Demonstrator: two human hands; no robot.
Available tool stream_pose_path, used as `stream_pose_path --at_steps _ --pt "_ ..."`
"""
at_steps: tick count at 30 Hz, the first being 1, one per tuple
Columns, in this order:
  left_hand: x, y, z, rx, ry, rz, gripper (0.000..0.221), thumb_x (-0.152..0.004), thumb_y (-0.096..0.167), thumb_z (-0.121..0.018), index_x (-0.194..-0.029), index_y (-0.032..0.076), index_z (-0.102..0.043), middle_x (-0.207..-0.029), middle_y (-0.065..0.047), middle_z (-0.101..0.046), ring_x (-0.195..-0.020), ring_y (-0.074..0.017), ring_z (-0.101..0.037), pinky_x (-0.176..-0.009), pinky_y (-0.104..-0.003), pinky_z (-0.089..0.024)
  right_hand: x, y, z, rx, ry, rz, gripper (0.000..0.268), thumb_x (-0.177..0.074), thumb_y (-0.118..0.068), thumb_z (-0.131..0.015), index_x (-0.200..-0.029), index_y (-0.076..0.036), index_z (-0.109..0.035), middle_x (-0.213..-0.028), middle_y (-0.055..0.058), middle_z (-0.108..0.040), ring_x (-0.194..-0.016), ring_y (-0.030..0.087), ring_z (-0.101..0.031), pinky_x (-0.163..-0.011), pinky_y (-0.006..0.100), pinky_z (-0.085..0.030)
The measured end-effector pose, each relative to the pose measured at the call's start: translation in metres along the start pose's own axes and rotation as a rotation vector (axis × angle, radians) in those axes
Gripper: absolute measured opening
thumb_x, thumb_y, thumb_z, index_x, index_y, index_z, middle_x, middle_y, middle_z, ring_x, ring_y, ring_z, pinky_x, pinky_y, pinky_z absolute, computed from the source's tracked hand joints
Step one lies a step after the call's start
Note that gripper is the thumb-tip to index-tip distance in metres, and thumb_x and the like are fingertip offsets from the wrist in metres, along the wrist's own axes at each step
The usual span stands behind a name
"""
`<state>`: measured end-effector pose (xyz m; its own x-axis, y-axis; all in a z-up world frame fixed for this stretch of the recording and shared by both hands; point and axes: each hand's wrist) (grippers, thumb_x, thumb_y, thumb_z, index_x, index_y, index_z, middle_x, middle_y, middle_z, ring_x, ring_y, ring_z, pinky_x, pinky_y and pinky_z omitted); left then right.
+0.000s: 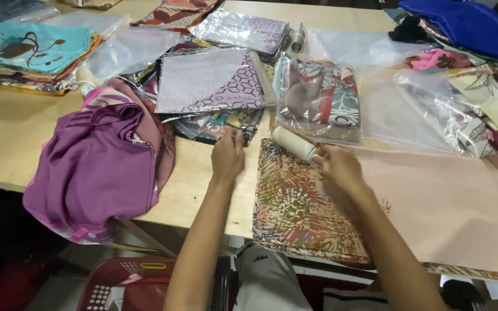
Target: Using a lint roller to remove lint and debris from a piece of patterned fabric on a work table.
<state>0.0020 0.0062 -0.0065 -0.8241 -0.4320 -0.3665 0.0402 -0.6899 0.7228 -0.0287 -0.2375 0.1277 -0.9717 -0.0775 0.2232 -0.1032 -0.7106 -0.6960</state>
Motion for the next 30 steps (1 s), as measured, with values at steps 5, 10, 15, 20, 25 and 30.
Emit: stream_pose_path --at_steps 5,10,15,20,25,30 --pt "0.001 0.009 0.008 0.059 0.070 -0.035 0.037 -0.109 0.039 -0.034 -0.115 0.011 -0.057 -0.091 -0.019 -0.073 -0.091 -0.0418 -0.072 -0.082 -0.055 -0.057 -0.091 0.125 -0.063 0.609 0.075 0.793 0.022 -0.090 -0.018 -0.060 -0.111 -0.015 -0.064 -0.092 0.014 -0.067 -0.090 0.041 -0.071 -0.075 0.051 -0.058" --pt "0.001 0.007 -0.003 0.012 0.075 -0.174 0.024 -0.102 0.034 -0.053 -0.106 0.012 -0.060 -0.081 -0.007 -0.068 -0.069 -0.0274 -0.065 -0.063 -0.041 -0.048 0.036 0.126 -0.021 0.328 -0.283 0.944 0.007 -0.083 -0.018 -0.071 -0.088 -0.013 -0.073 -0.080 0.001 -0.070 -0.075 0.015 -0.063 -0.078 0.030 -0.053" --pt "-0.006 -0.008 -0.010 -0.079 -0.130 -0.357 0.059 -0.086 0.067 -0.069 -0.120 0.019 -0.058 -0.103 -0.012 -0.069 -0.100 -0.0353 -0.069 -0.085 -0.049 -0.056 0.031 0.178 0.038 0.227 -0.008 0.563 0.022 -0.084 -0.010 -0.066 -0.104 -0.010 -0.075 -0.090 0.024 -0.076 -0.093 0.048 -0.072 -0.080 0.052 -0.059" --pt "-0.003 -0.005 -0.009 -0.145 -0.272 -0.484 0.062 -0.075 0.058 -0.079 -0.123 0.020 -0.069 -0.105 -0.019 -0.068 -0.099 -0.0445 -0.066 -0.089 -0.053 -0.055 -0.013 0.236 0.072 0.411 0.303 0.319 0.027 -0.098 -0.038 -0.065 -0.104 -0.013 -0.075 -0.092 0.014 -0.077 -0.090 0.034 -0.075 -0.080 0.045 -0.059" --pt "-0.005 -0.020 -0.016 -0.358 -0.279 -0.515 0.047 -0.080 0.066 -0.070 -0.116 0.036 -0.079 -0.106 -0.012 -0.069 -0.097 -0.0366 -0.067 -0.088 -0.043 -0.056 -0.033 0.309 0.152 0.640 0.411 0.127 0.043 -0.104 -0.043 -0.056 -0.123 -0.008 -0.071 -0.112 0.020 -0.074 -0.107 0.039 -0.071 -0.094 0.053 -0.054" --pt "-0.020 -0.004 -0.002 -0.349 -0.422 -0.504 0.054 -0.080 0.064 -0.064 -0.114 0.025 -0.080 -0.086 -0.010 -0.063 -0.072 -0.0298 -0.063 -0.068 -0.041 -0.053 -0.046 0.364 0.229 0.708 0.663 -0.211 0.046 -0.108 -0.036 -0.048 -0.105 0.004 -0.070 -0.099 0.027 -0.074 -0.089 0.048 -0.068 -0.080 0.054 -0.052"
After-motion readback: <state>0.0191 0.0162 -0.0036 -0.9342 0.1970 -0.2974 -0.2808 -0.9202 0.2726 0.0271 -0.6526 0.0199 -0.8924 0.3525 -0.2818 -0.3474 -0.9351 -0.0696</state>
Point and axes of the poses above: each hand's wrist, its own x-axis away from the middle knuckle, its own z-axis out of the back of the hand, y = z × x
